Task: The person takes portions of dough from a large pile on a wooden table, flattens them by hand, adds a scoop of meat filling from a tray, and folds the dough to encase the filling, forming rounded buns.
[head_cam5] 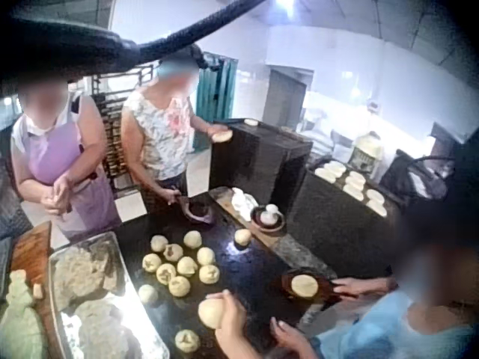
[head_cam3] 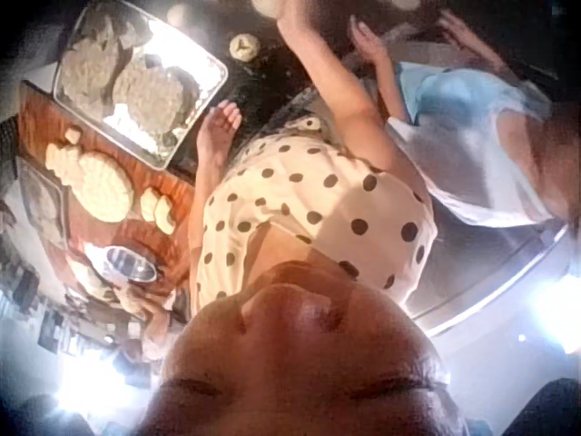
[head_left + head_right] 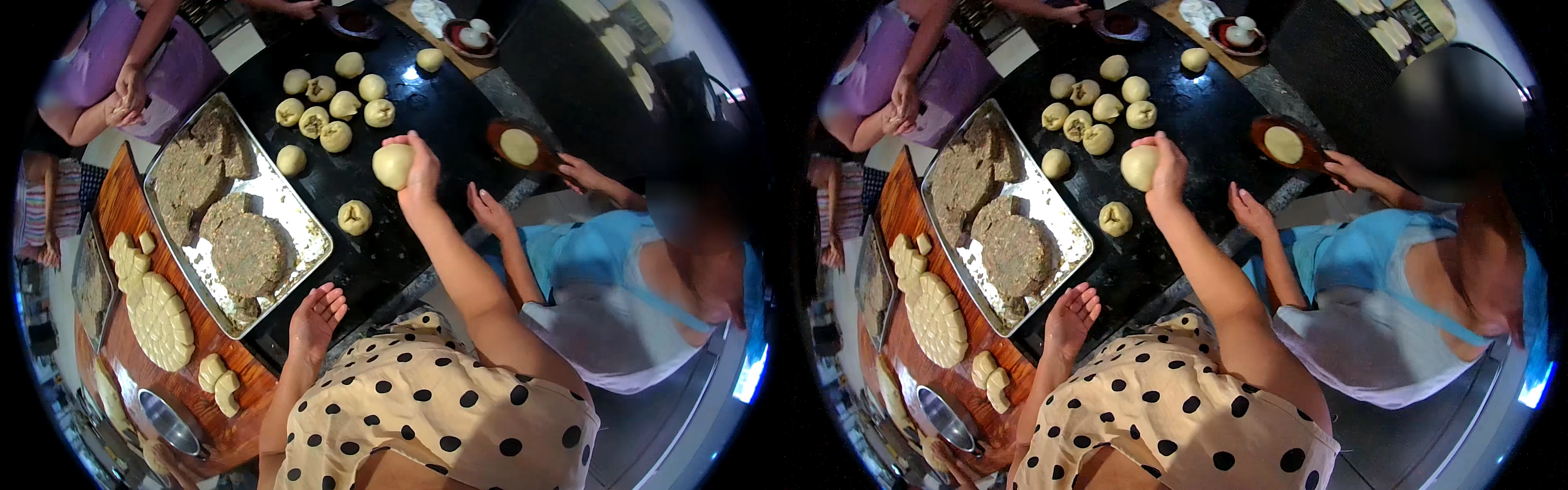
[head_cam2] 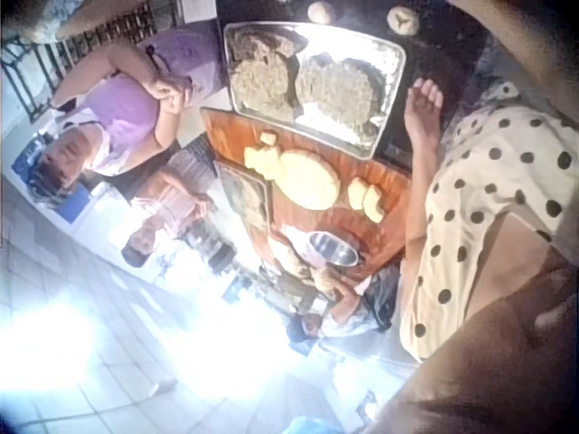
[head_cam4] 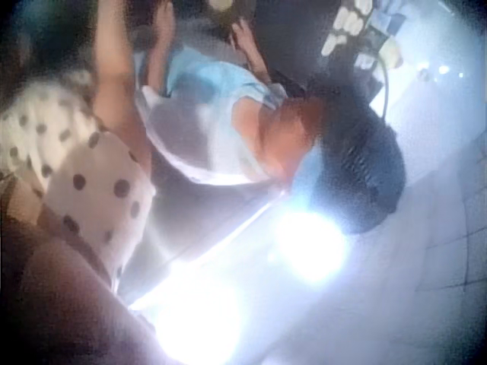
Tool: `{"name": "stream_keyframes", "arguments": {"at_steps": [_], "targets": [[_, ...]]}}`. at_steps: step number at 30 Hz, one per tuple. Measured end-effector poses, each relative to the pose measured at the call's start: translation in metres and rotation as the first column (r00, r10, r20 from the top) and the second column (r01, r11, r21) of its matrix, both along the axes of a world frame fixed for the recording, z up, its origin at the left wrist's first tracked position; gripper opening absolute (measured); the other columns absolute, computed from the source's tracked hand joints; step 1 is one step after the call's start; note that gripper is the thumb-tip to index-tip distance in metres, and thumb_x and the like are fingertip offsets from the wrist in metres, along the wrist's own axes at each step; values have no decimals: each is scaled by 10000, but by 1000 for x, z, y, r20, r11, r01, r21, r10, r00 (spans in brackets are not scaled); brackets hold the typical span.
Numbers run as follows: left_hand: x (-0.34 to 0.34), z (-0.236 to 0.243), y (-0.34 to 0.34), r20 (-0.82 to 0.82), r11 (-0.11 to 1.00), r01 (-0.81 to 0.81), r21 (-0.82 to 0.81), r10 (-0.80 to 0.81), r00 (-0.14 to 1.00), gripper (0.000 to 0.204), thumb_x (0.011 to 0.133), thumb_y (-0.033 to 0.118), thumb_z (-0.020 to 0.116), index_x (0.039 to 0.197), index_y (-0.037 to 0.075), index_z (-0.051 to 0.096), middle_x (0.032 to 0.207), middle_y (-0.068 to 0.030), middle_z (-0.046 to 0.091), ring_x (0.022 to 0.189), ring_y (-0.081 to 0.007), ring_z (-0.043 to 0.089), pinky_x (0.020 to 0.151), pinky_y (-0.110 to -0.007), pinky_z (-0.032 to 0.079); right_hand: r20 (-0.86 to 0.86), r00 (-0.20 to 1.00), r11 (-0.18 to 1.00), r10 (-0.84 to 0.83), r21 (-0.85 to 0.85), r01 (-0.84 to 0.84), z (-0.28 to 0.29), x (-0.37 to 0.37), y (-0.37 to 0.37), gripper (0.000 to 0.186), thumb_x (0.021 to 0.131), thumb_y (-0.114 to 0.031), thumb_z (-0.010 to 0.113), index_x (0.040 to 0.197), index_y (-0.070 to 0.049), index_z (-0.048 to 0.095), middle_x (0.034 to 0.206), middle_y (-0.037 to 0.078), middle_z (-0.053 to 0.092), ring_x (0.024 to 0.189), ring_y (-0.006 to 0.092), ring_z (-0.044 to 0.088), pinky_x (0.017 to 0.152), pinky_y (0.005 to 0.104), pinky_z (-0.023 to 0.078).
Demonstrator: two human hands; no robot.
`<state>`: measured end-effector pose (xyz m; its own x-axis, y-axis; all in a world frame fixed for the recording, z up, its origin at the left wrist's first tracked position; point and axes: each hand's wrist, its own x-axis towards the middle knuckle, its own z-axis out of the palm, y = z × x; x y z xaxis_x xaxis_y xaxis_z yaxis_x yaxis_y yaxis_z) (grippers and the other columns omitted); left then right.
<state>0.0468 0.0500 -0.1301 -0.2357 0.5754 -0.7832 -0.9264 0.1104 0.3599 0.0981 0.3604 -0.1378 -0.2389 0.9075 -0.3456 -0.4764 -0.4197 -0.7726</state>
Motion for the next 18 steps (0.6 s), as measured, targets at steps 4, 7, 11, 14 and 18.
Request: {"name": "stream_keyframes", "arguments": {"at_steps": [4,7,11,14,18], "targets": [[1,-4,-2,-7,999,-37,-37,37,999,351,993,291,518,1191,9,586,1066,-101,670,991,-217,641,934,-360,511,109,992,996,-58,69,50,-16,5,14,312,969,-278,561,816,-18,643,864,119,689,834,209,657,802,332,518],[1,-2,0,-22,996,-65,-65,63,998,338,993,272,501,1170,-3,586,1060,-123,663,981,-225,638,932,-364,511,368,906,837,-209,547,-29,-12,-2,18,307,1020,-223,497,866,-15,661,894,88,697,850,165,647,809,319,493],[2,3,-1,-54,993,-74,-93,69,996,334,987,265,507,1167,-2,595,1051,-122,668,982,-220,639,931,-362,510,384,863,646,-328,758,-92,-31,-30,30,251,1009,-175,504,915,-7,664,963,110,691,917,229,643,851,352,476],[6,1,0,-58,995,-59,-75,55,997,341,991,275,506,1174,2,593,1053,-109,670,987,-217,641,934,-366,508,553,647,303,-525,832,-465,-96,-39,57,168,960,-153,549,976,-43,675,1033,142,677,979,355,595,871,425,452],[2,-5,-21,-111,994,-92,-50,86,990,322,1002,260,497,1160,-1,599,1058,-119,675,963,-211,653,921,-357,521,696,619,539,-362,699,-470,-103,-18,9,224,919,-66,535,1079,-49,690,1065,136,685,964,346,604,892,424,471]]}}
